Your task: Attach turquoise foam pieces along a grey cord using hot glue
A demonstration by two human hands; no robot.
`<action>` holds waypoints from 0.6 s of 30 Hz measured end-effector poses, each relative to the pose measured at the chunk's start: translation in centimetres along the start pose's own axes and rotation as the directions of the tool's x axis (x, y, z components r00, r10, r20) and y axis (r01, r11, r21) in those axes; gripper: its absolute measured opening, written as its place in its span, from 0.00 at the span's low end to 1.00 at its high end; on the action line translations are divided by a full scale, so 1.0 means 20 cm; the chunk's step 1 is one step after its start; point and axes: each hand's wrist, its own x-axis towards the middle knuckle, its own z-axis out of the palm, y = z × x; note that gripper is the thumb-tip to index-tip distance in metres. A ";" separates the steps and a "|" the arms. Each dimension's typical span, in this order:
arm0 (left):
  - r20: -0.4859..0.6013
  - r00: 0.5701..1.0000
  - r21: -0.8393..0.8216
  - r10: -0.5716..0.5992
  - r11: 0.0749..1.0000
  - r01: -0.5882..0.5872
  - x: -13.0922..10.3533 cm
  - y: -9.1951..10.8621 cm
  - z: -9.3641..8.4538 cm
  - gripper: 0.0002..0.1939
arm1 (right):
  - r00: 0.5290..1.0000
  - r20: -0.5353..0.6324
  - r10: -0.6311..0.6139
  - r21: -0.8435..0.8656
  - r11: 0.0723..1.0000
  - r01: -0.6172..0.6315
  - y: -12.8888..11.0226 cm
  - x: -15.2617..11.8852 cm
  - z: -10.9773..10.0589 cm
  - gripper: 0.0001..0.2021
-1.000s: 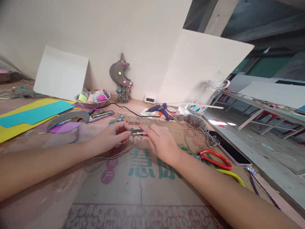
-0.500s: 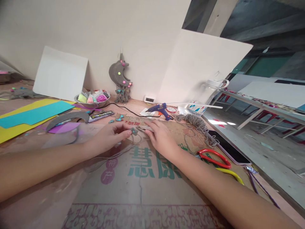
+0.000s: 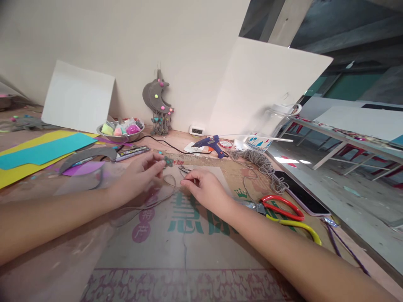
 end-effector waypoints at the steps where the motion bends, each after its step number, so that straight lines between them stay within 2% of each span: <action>1: -0.050 0.999 -0.021 0.001 1.000 -0.002 0.00 0.00 0.00 0.09 | 1.000 0.020 0.020 -0.015 1.000 -0.020 0.01 0.00 0.00 0.13; 3: -0.118 0.993 -0.044 0.013 0.999 -0.019 0.01 0.00 -0.01 0.08 | 0.999 0.030 0.026 -0.044 0.999 -0.024 0.03 0.01 -0.02 0.16; 5: -0.117 0.993 -0.041 0.014 0.999 -0.019 0.02 0.00 -0.01 0.08 | 0.998 -0.065 0.011 -0.056 0.998 -0.015 0.03 0.02 -0.04 0.14; 8: -0.015 1.000 0.019 0.000 1.000 0.000 0.00 0.01 -0.01 0.09 | 0.956 -0.293 0.003 -0.001 1.000 -0.004 0.00 0.01 -0.07 0.12; 10: 0.066 0.998 0.073 0.002 0.997 -0.007 -0.01 0.03 0.00 0.11 | 0.935 -0.353 -0.013 0.043 0.999 0.030 -0.03 -0.01 -0.07 0.11; 13: 0.115 0.993 0.133 0.008 0.991 -0.023 -0.02 0.04 0.00 0.13 | 0.956 -0.288 -0.051 0.079 0.994 0.077 -0.07 -0.03 -0.05 0.09; 18: 0.127 0.992 0.191 0.016 0.981 -0.040 -0.02 0.05 0.01 0.13 | 0.984 -0.173 -0.042 0.142 0.988 0.067 -0.10 -0.04 0.00 0.07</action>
